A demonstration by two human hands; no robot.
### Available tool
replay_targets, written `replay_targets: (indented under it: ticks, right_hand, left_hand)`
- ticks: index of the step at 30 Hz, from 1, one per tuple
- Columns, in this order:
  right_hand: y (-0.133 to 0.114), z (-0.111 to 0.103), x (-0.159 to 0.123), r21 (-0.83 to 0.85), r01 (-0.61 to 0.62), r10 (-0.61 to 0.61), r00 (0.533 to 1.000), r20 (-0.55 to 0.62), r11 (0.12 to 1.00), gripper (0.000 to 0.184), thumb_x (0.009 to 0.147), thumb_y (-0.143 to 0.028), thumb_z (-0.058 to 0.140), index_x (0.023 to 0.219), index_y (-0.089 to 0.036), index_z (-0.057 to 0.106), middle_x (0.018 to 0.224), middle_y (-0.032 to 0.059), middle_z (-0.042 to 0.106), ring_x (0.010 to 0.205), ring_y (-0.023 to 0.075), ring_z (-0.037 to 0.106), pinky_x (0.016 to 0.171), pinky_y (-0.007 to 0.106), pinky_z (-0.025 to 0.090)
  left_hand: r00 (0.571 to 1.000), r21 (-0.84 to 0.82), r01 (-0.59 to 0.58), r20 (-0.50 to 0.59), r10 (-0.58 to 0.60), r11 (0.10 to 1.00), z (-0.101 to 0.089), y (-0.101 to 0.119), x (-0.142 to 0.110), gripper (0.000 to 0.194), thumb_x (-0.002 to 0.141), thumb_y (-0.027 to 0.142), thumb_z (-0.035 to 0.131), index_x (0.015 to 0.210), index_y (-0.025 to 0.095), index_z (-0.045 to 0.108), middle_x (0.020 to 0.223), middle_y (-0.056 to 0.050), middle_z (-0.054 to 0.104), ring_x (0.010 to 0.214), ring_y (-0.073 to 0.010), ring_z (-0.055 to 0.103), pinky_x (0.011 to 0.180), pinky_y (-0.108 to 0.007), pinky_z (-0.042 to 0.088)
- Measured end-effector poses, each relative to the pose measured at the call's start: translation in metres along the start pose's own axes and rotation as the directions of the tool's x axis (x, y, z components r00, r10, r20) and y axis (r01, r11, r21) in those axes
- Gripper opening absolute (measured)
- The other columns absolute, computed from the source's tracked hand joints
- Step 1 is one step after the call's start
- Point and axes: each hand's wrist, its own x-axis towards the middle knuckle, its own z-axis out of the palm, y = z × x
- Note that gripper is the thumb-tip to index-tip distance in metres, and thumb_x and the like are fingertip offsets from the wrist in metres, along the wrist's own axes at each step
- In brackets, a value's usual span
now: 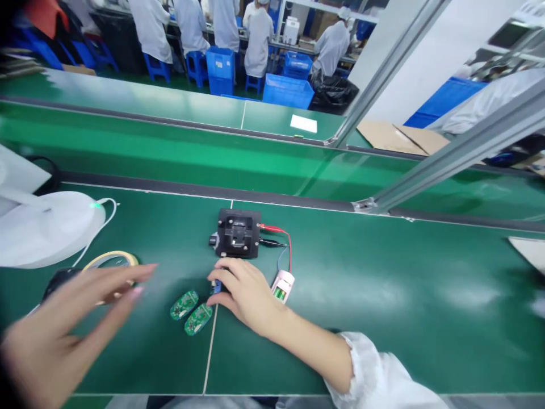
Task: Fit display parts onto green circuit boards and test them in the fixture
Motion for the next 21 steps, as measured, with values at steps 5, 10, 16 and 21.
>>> replay_targets:
  ticks: [5,10,16,21]
  right_hand:
    - [0.008,-0.008,-0.022,-0.112,-0.075,0.081,0.995,0.051,0.991,0.024,0.085,-0.035,0.068,0.102,-0.02,0.06,0.112,0.0104,0.067,0.099,0.0235,0.066,0.081,0.038,0.056]
    - [0.003,-0.013,-0.018,-0.177,-0.073,0.082,0.996,0.044,0.981,0.019,0.089,-0.033,0.064,0.102,-0.02,0.062,0.108,0.0095,0.068,0.095,0.0236,0.063,0.077,0.037,0.053]
    - [-0.021,0.001,0.016,-0.082,-0.081,0.091,0.987,0.133,0.993,0.026,0.089,-0.042,0.061,0.101,-0.019,0.062,0.093,0.0043,0.07,0.085,0.0194,0.061,0.075,0.032,0.05]
    - [-0.026,0.016,0.036,-0.072,-0.142,0.158,0.923,0.351,0.987,0.033,0.091,-0.053,0.056,0.086,-0.021,0.059,0.081,-0.0003,0.069,0.067,0.0144,0.062,0.054,0.025,0.037]
  left_hand:
    - [0.983,-0.005,0.04,0.182,-0.038,0.999,0.051,-0.022,-0.031,0.038,0.094,0.049,0.053,0.128,0.034,0.059,0.106,-0.002,0.064,0.092,-0.019,0.065,0.077,-0.029,0.055]
    - [0.975,-0.046,0.037,0.219,-0.026,0.998,0.069,-0.035,-0.042,0.029,0.092,0.041,0.059,0.116,0.026,0.068,0.103,-0.006,0.062,0.088,-0.0203,0.062,0.077,-0.033,0.055]
    - [0.995,-0.164,0.024,0.104,-0.007,0.986,0.065,-0.031,-0.029,0.024,0.091,0.032,0.062,0.114,0.026,0.065,0.105,-0.004,0.07,0.093,-0.0194,0.066,0.085,-0.031,0.055]
    - [0.851,-0.526,0.514,0.216,-0.479,0.677,0.066,-0.01,-0.031,0.028,0.075,0.04,0.078,0.1,0.03,0.07,0.086,0.001,0.073,0.068,-0.0172,0.067,0.068,-0.029,0.059]
